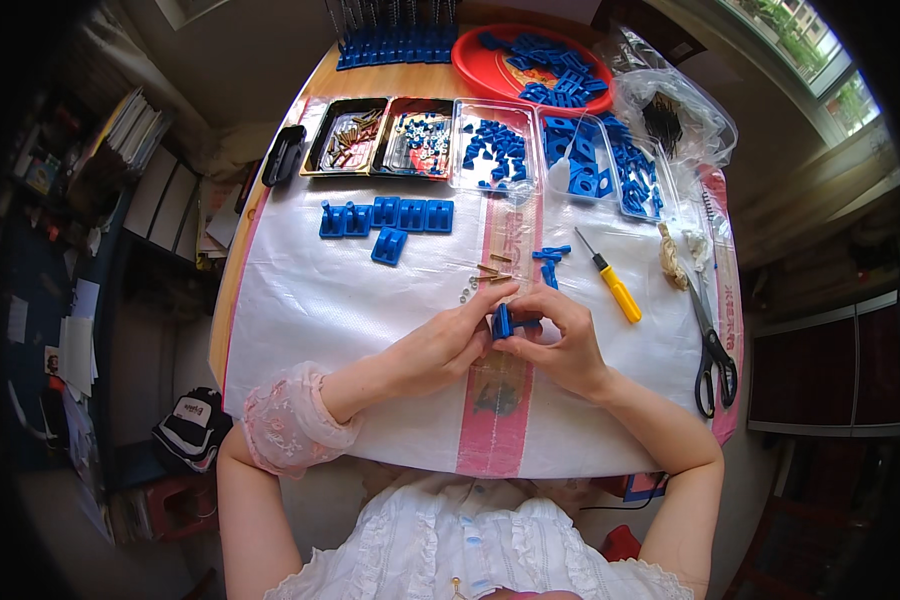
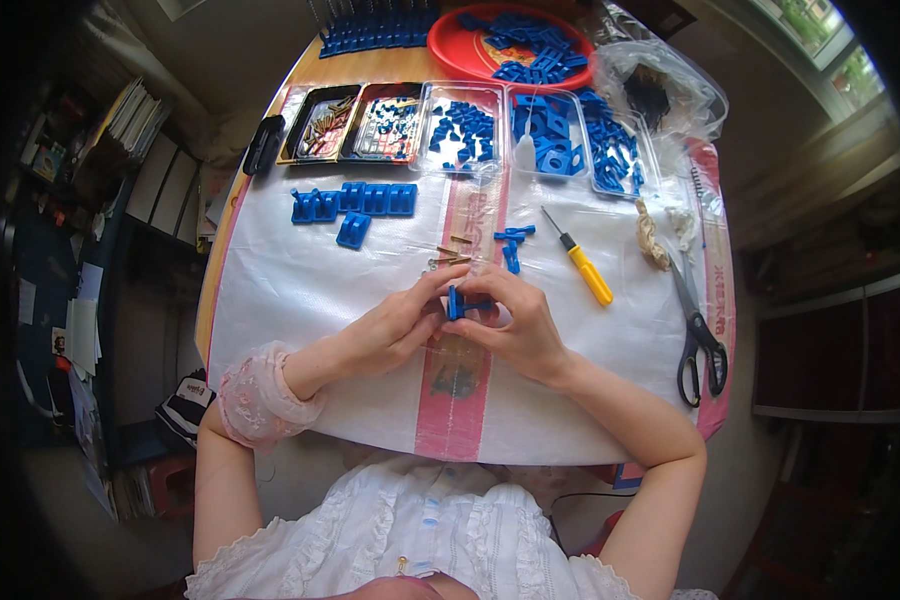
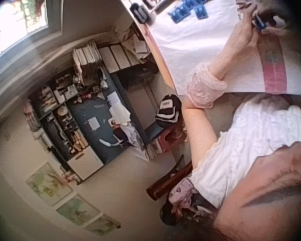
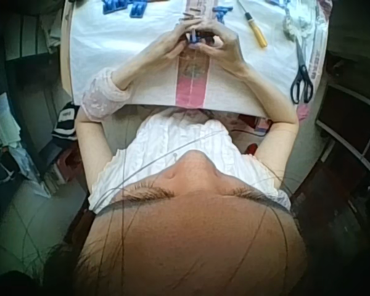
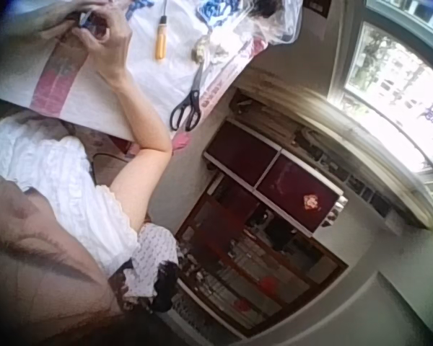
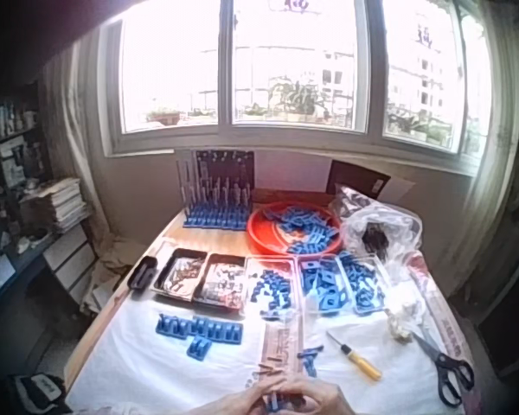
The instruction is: Assembling small blue plastic components using a precision screwdriver.
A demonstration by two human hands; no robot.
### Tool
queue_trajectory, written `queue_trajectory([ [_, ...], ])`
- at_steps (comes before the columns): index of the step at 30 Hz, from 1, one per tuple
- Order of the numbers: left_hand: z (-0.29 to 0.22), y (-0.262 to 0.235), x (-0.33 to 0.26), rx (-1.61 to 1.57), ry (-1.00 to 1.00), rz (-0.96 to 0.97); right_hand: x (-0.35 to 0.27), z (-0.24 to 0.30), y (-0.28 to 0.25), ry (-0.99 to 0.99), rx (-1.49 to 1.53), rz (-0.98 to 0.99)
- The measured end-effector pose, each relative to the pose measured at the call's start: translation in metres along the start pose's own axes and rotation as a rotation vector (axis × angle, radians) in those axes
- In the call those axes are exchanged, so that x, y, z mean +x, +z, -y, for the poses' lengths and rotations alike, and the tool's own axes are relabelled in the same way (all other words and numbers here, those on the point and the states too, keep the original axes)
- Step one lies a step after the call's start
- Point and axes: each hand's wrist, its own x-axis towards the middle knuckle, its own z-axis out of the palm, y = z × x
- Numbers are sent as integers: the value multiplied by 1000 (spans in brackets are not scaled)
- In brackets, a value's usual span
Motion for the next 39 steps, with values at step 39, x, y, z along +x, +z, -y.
queue_trajectory([
  [39, 14, -10, 3, -422, -296, -115, -9, -3, 5, -443, -298, 148],
])
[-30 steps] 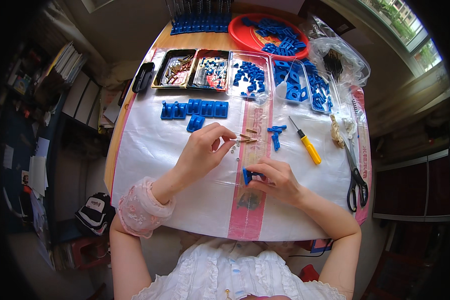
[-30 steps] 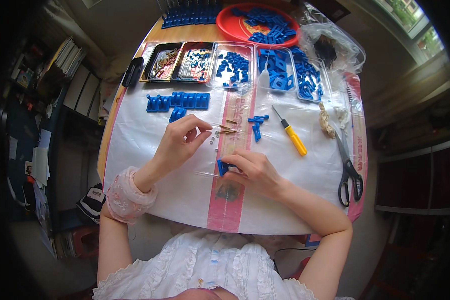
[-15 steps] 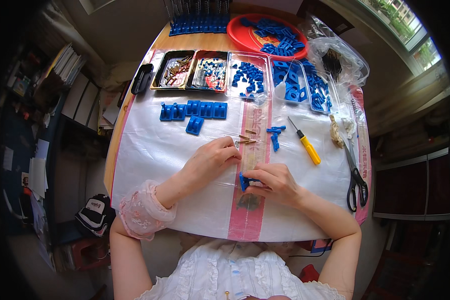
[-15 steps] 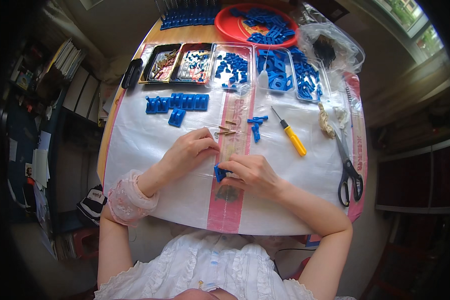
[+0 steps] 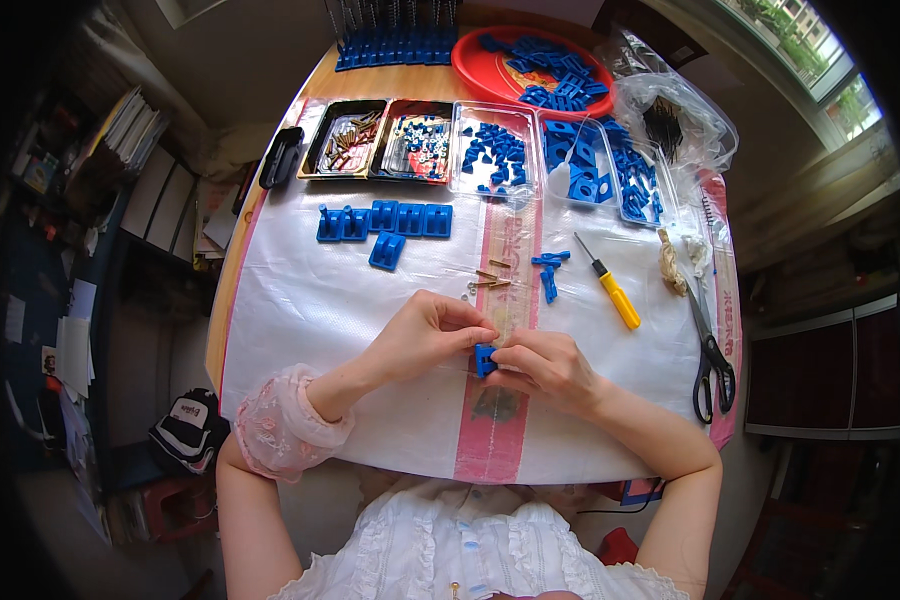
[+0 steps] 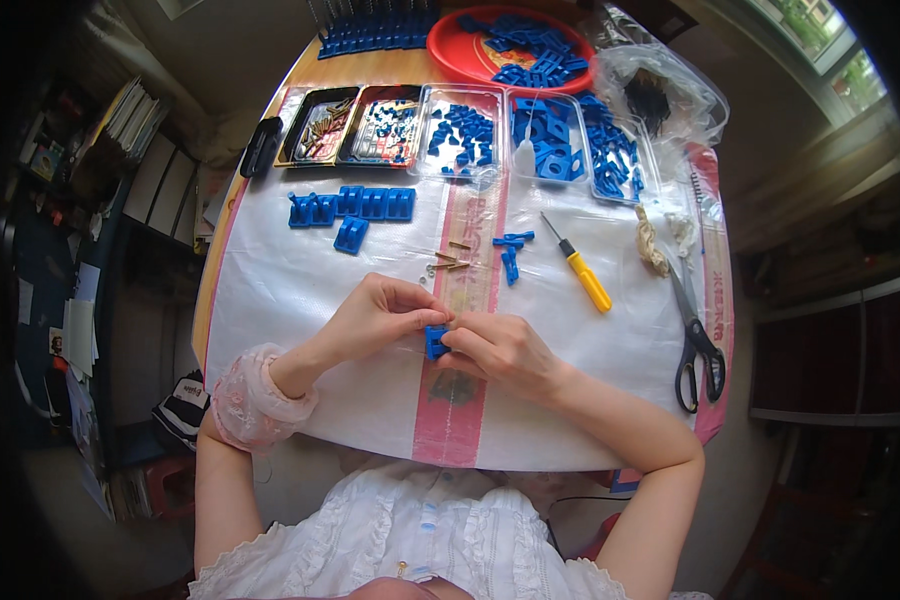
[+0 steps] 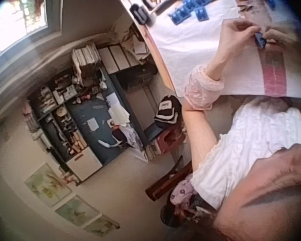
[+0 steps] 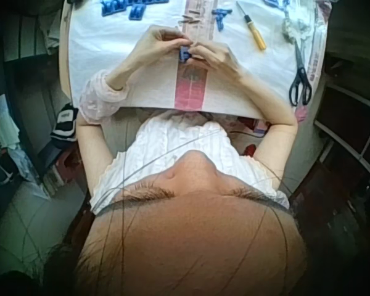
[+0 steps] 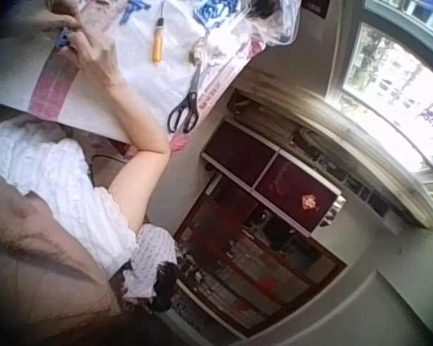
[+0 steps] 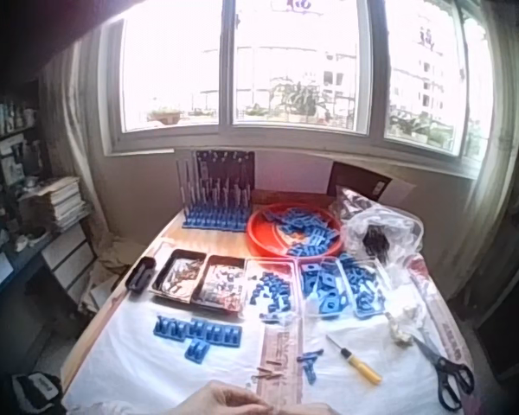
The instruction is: Assembling small blue plastic components using a precision screwdriver.
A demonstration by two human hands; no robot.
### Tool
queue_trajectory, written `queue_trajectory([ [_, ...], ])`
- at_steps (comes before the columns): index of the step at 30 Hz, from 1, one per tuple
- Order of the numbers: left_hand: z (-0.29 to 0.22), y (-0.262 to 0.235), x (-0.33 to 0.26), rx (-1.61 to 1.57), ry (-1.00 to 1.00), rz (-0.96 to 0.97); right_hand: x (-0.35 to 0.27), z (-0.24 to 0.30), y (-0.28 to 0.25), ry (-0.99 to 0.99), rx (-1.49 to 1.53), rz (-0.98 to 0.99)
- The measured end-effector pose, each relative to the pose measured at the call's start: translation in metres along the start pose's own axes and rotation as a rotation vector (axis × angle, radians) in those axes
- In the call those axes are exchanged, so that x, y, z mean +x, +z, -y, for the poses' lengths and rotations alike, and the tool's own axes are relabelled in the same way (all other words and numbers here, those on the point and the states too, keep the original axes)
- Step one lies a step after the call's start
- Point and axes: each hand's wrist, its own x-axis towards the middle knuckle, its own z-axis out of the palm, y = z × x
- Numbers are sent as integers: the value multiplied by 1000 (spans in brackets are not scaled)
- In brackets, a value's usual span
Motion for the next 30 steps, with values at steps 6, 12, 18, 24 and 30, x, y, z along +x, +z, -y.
queue_trajectory([
  [6, -9, -8, 0, -1, -130, 86, 2, 2, -2, -63, -34, 31],
  [12, -18, -6, -3, 47, -173, 88, 2, 4, 3, -176, -138, 27],
  [18, -13, -3, -5, 38, -124, 71, 3, 6, 1, -155, -137, 42],
  [24, -6, -7, -2, 39, -82, 114, 3, 5, 4, -143, -112, 6],
  [30, -11, -8, -1, -29, -158, 145, 3, 6, 3, -135, -105, -17],
])
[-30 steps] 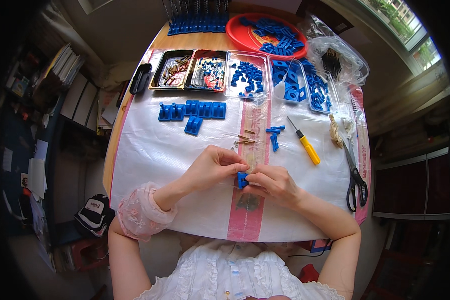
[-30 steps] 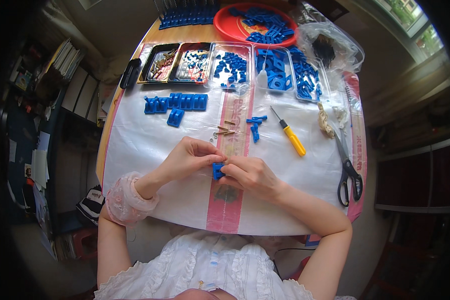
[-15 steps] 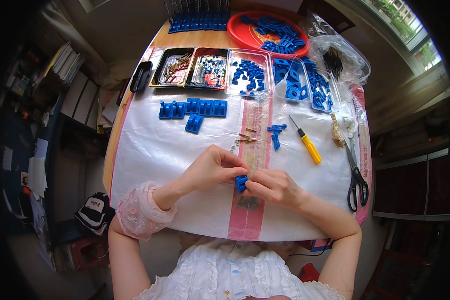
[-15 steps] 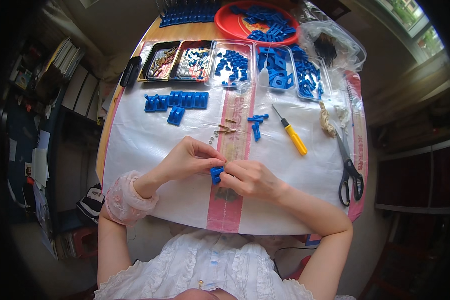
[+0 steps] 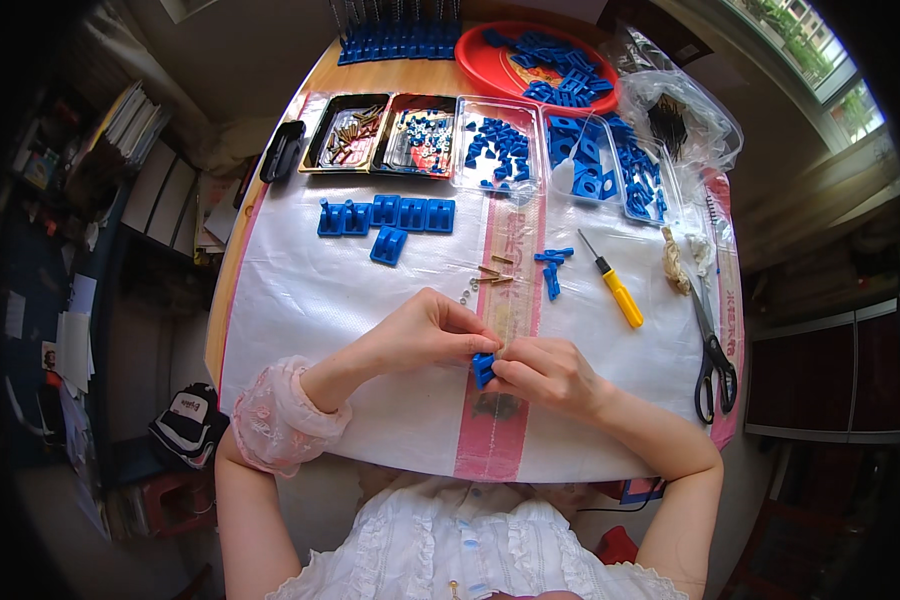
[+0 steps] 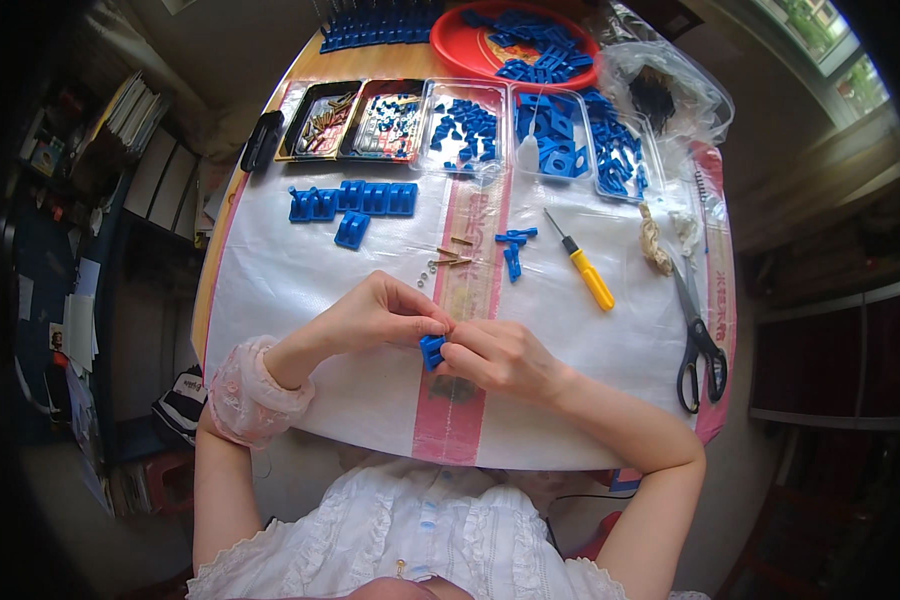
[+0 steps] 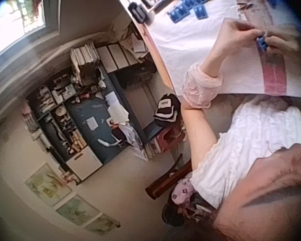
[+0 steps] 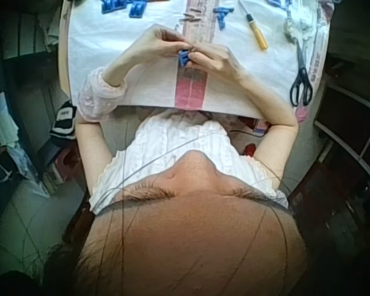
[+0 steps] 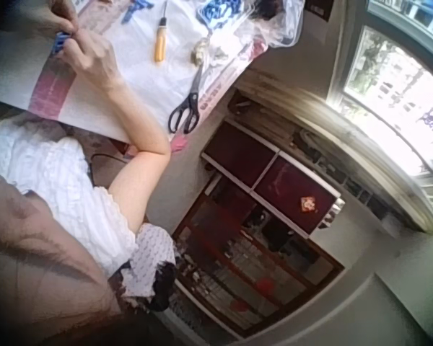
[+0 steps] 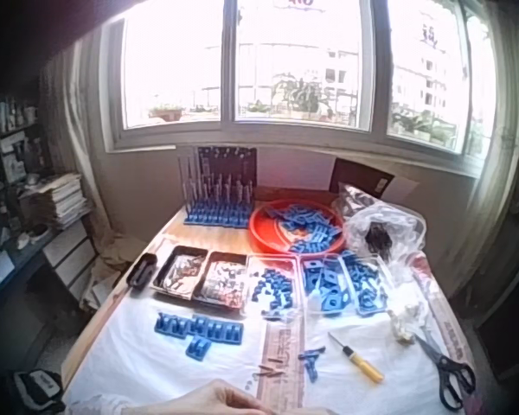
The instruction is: Assembling small blue plastic components using a precision screwdriver.
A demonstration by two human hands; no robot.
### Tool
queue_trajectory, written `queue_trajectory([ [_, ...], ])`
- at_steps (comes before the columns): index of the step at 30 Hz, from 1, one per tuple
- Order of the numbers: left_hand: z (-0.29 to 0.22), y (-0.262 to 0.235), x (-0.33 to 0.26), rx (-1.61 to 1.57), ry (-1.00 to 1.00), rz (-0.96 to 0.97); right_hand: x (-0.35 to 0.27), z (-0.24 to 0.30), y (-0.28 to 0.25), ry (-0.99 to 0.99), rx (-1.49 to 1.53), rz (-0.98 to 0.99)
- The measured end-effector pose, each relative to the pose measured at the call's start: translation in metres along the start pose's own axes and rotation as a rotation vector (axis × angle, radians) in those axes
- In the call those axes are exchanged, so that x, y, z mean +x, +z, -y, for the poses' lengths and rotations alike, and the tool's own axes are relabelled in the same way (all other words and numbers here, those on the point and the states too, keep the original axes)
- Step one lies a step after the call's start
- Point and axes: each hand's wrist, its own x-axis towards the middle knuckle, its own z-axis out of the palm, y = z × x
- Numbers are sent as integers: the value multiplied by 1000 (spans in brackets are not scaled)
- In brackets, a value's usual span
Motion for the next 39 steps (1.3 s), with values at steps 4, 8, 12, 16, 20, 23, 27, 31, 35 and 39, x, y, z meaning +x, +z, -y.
queue_trajectory([
  [4, -3, 0, 0, -40, -33, 8, -1, 0, -2, 6, -21, -19],
  [8, 2, -1, 4, -52, 40, 35, -2, -1, -1, 11, -34, -33],
  [12, 4, -5, 4, -143, 15, 109, -4, -2, 1, 100, 18, -88],
  [16, -2, -5, 1, -82, 66, 168, -4, -3, -4, 257, 105, -100],
  [20, -1, -3, 1, -98, 34, 187, -6, -9, -5, 260, 98, -76],
  [23, -4, 2, -2, -172, 38, 170, -4, -12, -8, 258, 88, -91],
  [27, 0, 7, -1, -324, -14, 166, 7, -9, -13, 326, 67, -138],
  [31, 2, 8, 0, -441, -27, 182, 5, -16, -10, 347, 29, -161],
  [35, 2, 8, 1, -606, 23, 154, 8, -12, -15, 426, 47, -186],
  [39, -4, 8, 4, -708, 63, 121, 6, -14, -15, 539, 188, -276],
])
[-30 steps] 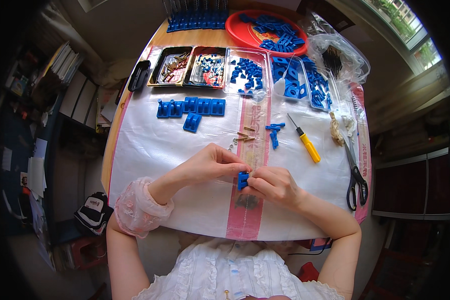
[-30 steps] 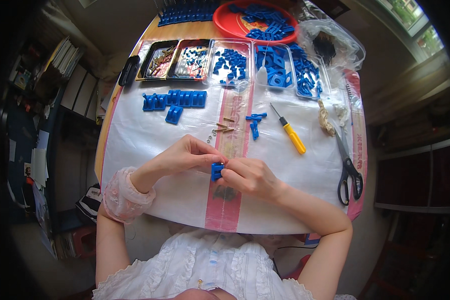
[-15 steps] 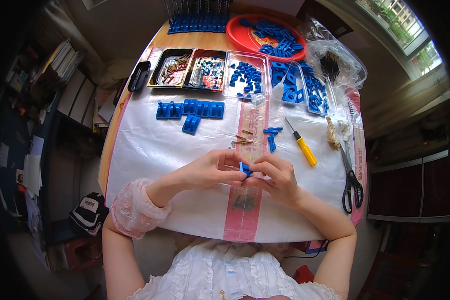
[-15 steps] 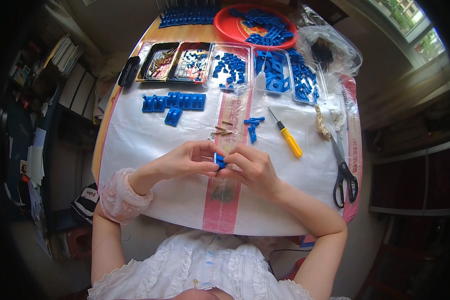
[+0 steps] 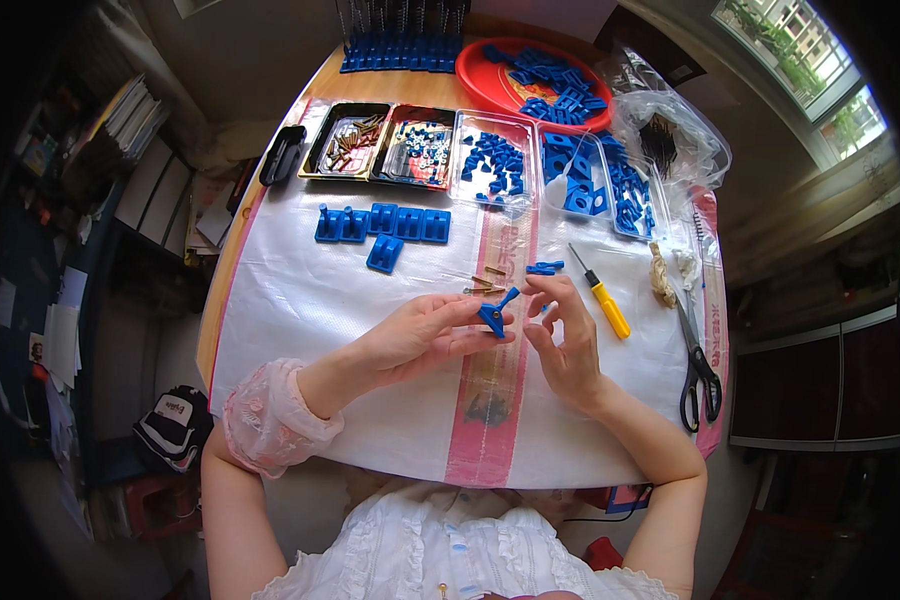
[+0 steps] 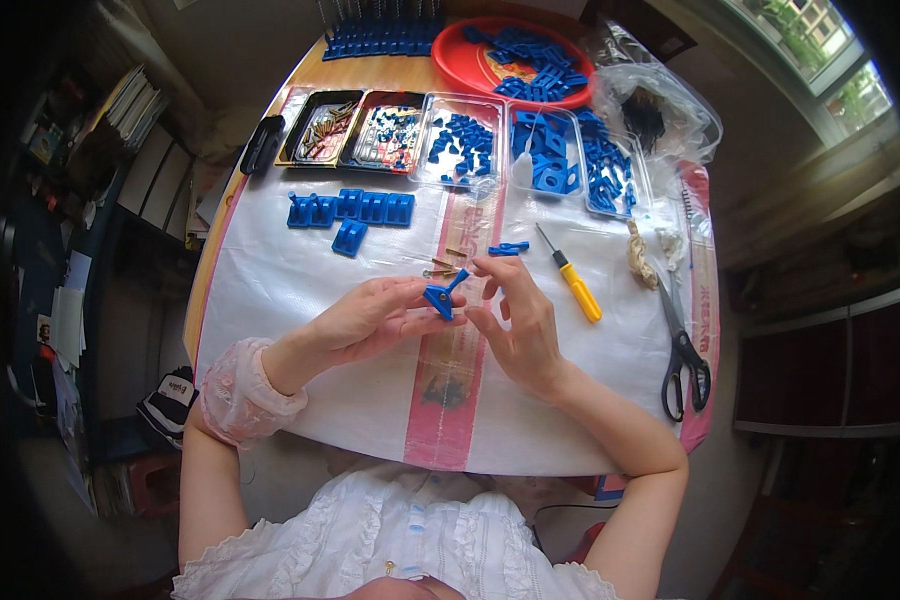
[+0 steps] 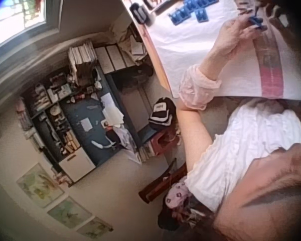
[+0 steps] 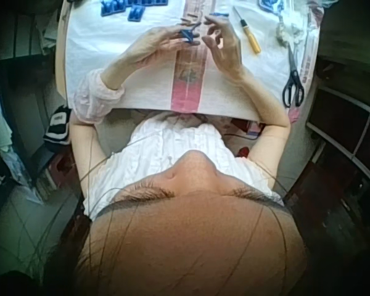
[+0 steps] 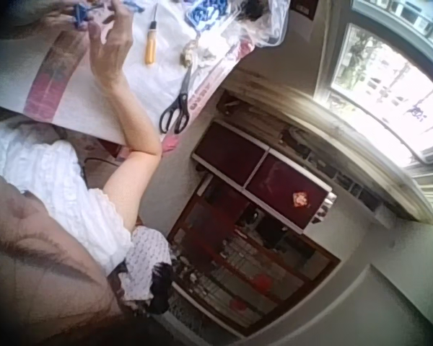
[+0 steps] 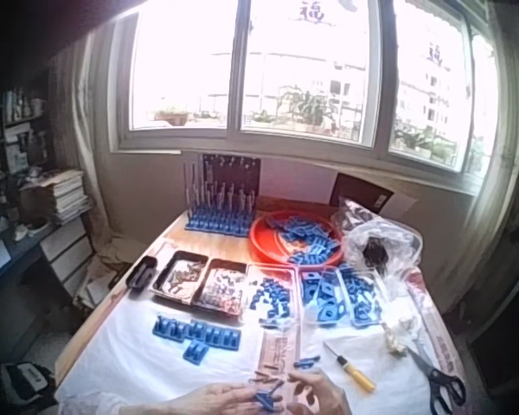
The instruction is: Assembling small blue plastic components using a precision screwdriver.
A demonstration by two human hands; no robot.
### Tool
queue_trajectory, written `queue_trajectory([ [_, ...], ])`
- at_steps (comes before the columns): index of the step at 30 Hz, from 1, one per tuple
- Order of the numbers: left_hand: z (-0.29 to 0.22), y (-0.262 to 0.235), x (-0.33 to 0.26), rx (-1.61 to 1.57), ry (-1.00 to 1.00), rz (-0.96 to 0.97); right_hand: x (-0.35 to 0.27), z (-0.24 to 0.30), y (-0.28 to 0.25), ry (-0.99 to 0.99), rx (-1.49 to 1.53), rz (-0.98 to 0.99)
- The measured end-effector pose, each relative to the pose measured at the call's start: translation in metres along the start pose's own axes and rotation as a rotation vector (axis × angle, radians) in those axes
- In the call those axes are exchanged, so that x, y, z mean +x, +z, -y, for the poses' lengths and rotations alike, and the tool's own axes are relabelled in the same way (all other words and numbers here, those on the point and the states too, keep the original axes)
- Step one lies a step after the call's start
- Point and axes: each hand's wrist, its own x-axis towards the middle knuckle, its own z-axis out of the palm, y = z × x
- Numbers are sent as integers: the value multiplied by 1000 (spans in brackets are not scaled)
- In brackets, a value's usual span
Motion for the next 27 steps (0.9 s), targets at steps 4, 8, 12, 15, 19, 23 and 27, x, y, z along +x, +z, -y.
queue_trajectory([
  [4, 4, -4, 3, -79, 64, -47, 9, 4, -5, -11, -207, -38],
  [8, 10, -3, 7, -156, 82, -98, 23, 15, -22, -99, -568, -19],
  [12, 15, -2, 8, -122, 102, -90, 25, 17, -49, 69, -1033, 97],
  [15, 13, 3, 8, -104, 98, -106, 21, 10, -64, 261, -1205, 217],
  [19, 15, 2, 8, -98, 99, -126, 20, 0, -72, 330, -1240, 301],
  [23, 12, 8, 8, -109, 57, -125, 15, -23, -75, 287, -1199, 318],
  [27, 15, 8, 8, -89, 52, -134, 20, -19, -77, 304, -1080, 253],
])
